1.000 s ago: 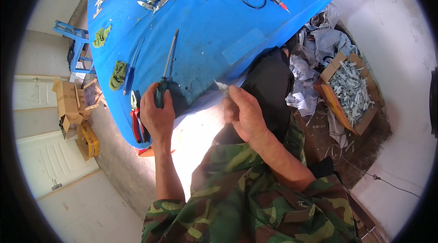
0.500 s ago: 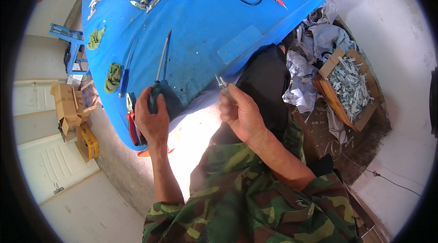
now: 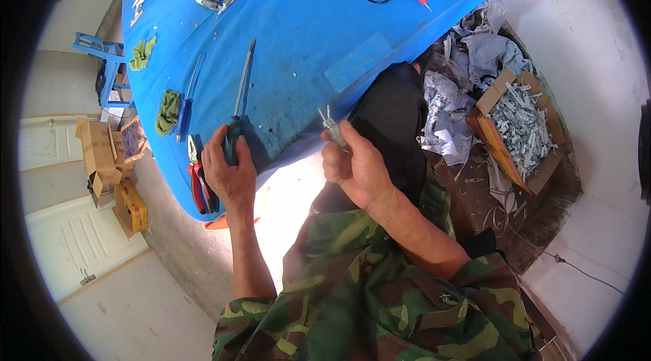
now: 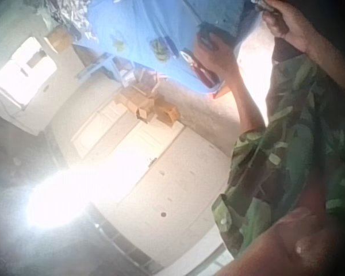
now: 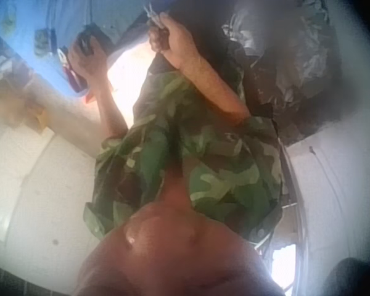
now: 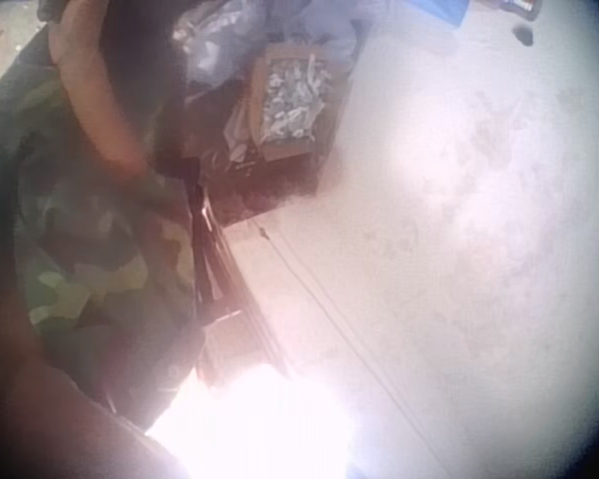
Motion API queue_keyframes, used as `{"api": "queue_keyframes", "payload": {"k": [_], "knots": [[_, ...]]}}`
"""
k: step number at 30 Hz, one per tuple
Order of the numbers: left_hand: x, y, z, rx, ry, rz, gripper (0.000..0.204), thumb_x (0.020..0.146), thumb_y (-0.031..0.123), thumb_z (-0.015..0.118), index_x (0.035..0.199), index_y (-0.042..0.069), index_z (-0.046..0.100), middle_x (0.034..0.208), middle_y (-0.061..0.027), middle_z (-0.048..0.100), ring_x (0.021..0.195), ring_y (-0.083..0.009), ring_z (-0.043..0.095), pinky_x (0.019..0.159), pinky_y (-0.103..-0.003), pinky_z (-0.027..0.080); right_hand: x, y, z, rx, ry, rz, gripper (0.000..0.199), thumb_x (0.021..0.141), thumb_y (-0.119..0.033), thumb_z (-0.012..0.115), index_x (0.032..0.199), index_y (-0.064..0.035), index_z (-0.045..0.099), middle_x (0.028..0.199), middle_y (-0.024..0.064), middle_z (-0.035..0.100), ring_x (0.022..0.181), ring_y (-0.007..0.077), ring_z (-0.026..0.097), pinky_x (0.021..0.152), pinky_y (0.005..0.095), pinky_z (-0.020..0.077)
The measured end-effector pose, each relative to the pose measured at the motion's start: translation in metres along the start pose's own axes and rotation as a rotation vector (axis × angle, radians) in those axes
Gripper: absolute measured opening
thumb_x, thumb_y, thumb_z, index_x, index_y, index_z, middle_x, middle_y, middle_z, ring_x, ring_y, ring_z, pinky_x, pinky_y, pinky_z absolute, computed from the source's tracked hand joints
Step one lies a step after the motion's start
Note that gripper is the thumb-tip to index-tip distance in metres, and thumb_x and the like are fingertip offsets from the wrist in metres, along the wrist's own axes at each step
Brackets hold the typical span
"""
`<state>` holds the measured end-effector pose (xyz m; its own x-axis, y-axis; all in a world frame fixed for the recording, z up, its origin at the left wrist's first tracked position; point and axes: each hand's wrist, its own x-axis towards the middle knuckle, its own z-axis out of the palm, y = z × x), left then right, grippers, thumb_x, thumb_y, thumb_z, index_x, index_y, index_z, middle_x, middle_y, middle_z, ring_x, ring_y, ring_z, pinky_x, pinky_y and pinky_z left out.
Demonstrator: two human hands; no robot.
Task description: The person uses pliers and a screwdriver to assemble a small electrical connector component while working at a table covered with various metal parts.
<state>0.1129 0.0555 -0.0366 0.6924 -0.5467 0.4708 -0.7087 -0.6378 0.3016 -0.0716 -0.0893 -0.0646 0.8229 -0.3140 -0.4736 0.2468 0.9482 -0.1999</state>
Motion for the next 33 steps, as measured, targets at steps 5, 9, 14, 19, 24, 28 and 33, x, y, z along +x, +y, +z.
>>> {"api": "queue_keyframes", "payload": {"k": [5, 9, 14, 19, 24, 28, 33], "knots": [[0.0, 0.001, 0.0, 0.005, -0.002, 0.007, 0.034, 0.094, 0.014, 0.072, 0.127, 0.004, 0.066, 0.116, -0.0141, 0.071, 0.109, -0.0295, 0.068, 0.093, -0.04, 0.054, -0.001, -0.001, 0.001, -0.007, -0.011, 0.014, 0.04, 0.111, -0.043, 0.047, 0.107, -0.0051, 0.06, 0.07, 0.003, 0.058, 0.058, 0.0148, 0.054, 0.055, 0.0289, 0.0388], [-0.001, -0.001, 0.002, 0.018, 0.009, 0.021, 0.034, 0.095, 0.014, 0.072, 0.127, 0.004, 0.066, 0.116, -0.0142, 0.071, 0.109, -0.0299, 0.068, 0.094, -0.041, 0.054, -0.001, -0.001, 0.002, -0.011, -0.018, 0.02, 0.04, 0.111, -0.043, 0.046, 0.107, -0.0052, 0.06, 0.07, 0.0029, 0.058, 0.058, 0.0147, 0.054, 0.055, 0.029, 0.0387], [-0.001, 0.001, 0.002, 0.015, 0.021, 0.028, 0.033, 0.094, 0.013, 0.072, 0.125, 0.003, 0.067, 0.116, -0.0148, 0.071, 0.108, -0.0305, 0.068, 0.093, -0.041, 0.054, 0.0, 0.0, 0.0, -0.012, -0.023, 0.03, 0.039, 0.111, -0.042, 0.047, 0.107, -0.0056, 0.059, 0.07, 0.003, 0.058, 0.059, 0.015, 0.053, 0.055, 0.0292, 0.0385], [0.002, 0.006, -0.003, -0.017, -0.004, 0.011, 0.033, 0.091, 0.009, 0.075, 0.122, 0.003, 0.068, 0.115, -0.0161, 0.071, 0.107, -0.0325, 0.069, 0.094, -0.041, 0.054, 0.007, 0.004, -0.01, 0.036, -0.072, 0.066, 0.039, 0.11, -0.042, 0.048, 0.107, -0.0054, 0.06, 0.073, 0.0023, 0.058, 0.061, 0.0147, 0.053, 0.056, 0.0291, 0.0391], [0.017, 0.019, -0.017, -0.02, -0.03, -0.022, 0.029, 0.088, 0.01, 0.075, 0.116, 0.003, 0.07, 0.109, -0.0163, 0.071, 0.101, -0.0346, 0.068, 0.088, -0.043, 0.054, 0.006, 0.004, 0.002, -0.045, 0.028, 0.029, 0.039, 0.111, -0.042, 0.047, 0.108, -0.0058, 0.062, 0.08, 0.0025, 0.062, 0.064, 0.0146, 0.053, 0.058, 0.03, 0.0427], [0.017, 0.015, -0.026, -0.05, 0.005, -0.027, 0.032, 0.089, 0.012, 0.078, 0.119, 0.004, 0.07, 0.11, -0.0143, 0.072, 0.099, -0.029, 0.069, 0.086, -0.039, 0.055, 0.002, 0.004, 0.006, -0.107, 0.044, -0.03, 0.039, 0.112, -0.04, 0.045, 0.108, -0.005, 0.062, 0.08, 0.0039, 0.061, 0.064, 0.0152, 0.054, 0.058, 0.0307, 0.0439], [0.021, -0.042, -0.05, -0.007, 0.062, -0.15, 0.028, 0.091, 0.014, 0.077, 0.117, 0.005, 0.073, 0.105, -0.0117, 0.074, 0.095, -0.0227, 0.069, 0.079, -0.036, 0.055, 0.001, 0.004, 0.003, -0.118, -0.045, -0.039, 0.038, 0.112, -0.038, 0.045, 0.11, -0.004, 0.062, 0.076, 0.0059, 0.061, 0.063, 0.0164, 0.054, 0.058, 0.0312, 0.0444]]}}
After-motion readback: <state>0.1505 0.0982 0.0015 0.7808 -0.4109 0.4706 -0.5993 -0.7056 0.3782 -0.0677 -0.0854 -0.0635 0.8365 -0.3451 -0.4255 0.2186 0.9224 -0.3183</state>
